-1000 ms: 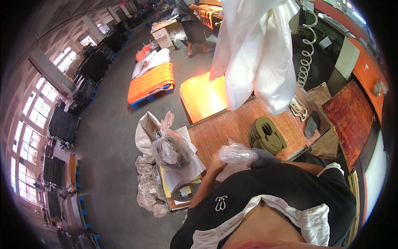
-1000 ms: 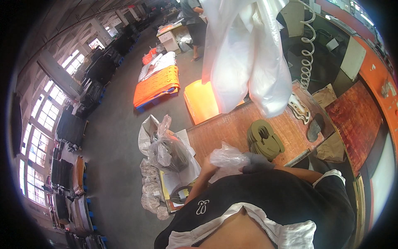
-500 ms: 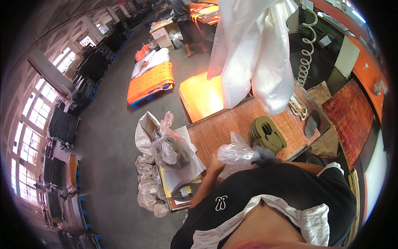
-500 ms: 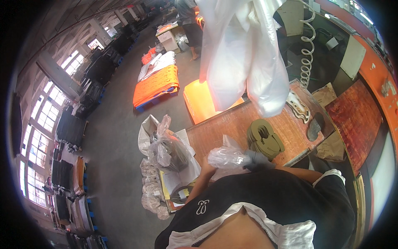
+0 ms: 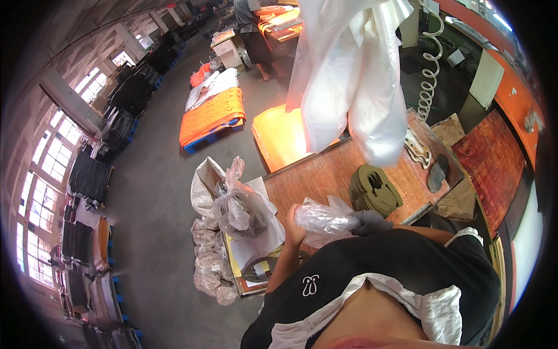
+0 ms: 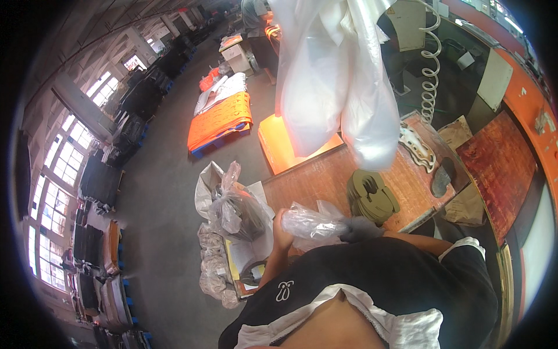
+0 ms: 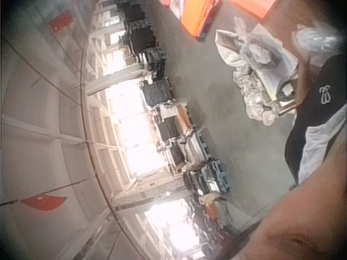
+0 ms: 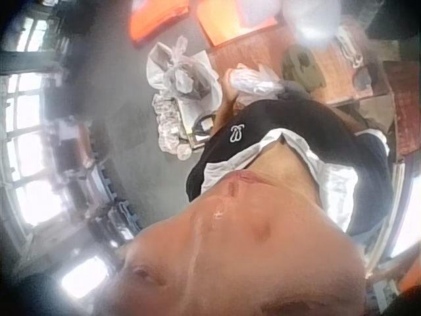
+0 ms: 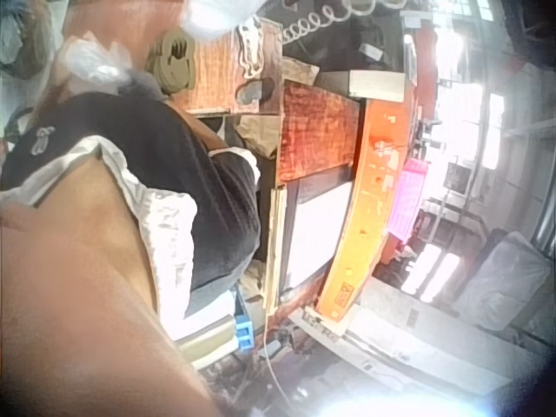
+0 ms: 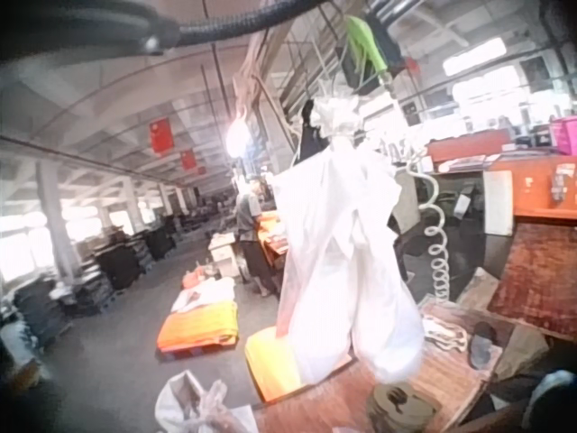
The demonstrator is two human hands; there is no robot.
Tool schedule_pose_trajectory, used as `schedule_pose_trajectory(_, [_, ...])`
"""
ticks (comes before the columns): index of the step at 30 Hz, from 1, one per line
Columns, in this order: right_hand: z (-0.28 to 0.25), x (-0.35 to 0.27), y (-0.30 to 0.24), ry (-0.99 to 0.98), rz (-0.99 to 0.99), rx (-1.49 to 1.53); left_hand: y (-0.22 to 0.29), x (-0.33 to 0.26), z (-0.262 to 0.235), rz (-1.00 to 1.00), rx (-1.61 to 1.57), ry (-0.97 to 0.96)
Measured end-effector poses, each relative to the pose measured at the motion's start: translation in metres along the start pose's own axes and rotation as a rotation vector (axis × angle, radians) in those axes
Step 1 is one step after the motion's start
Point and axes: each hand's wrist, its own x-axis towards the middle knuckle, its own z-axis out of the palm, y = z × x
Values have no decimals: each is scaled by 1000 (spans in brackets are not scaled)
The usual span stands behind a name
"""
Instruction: The person removes olive-green cutouts from a machine, stacks them on a nearby pallet, then gathers the cutouts and places them into a plastic bag. The person handles the cutouts one by one and folds the bag after filling it.
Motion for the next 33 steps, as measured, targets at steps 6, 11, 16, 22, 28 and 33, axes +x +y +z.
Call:
schedule_pose_trajectory(6, [-1,5,-7,494,-495,-279,-6,2,0,-36,-125,-11])
schedule_pose_trajectory(11, [-7,8,-8,472,-756,-343,-10,-1,4,-78,-200,-33])
schedule_pose_trajectory(16, [-4,3,7,-236,37,660,-8,-4,2,-38,-140,13])
schedule_pose_trajectory(22, [6,-9,-5,-65,-124,406,-11,-4,-3,-25,-104,64])
schedule_pose_trajectory(28, [-1,-5,-11,-68,-112,-105,-8,-3,-3,-1,-101,44])
schedule_pose_trajectory(33, [3,-3,2,-52,-128,89,-5,-1,-3,20,-74,24])
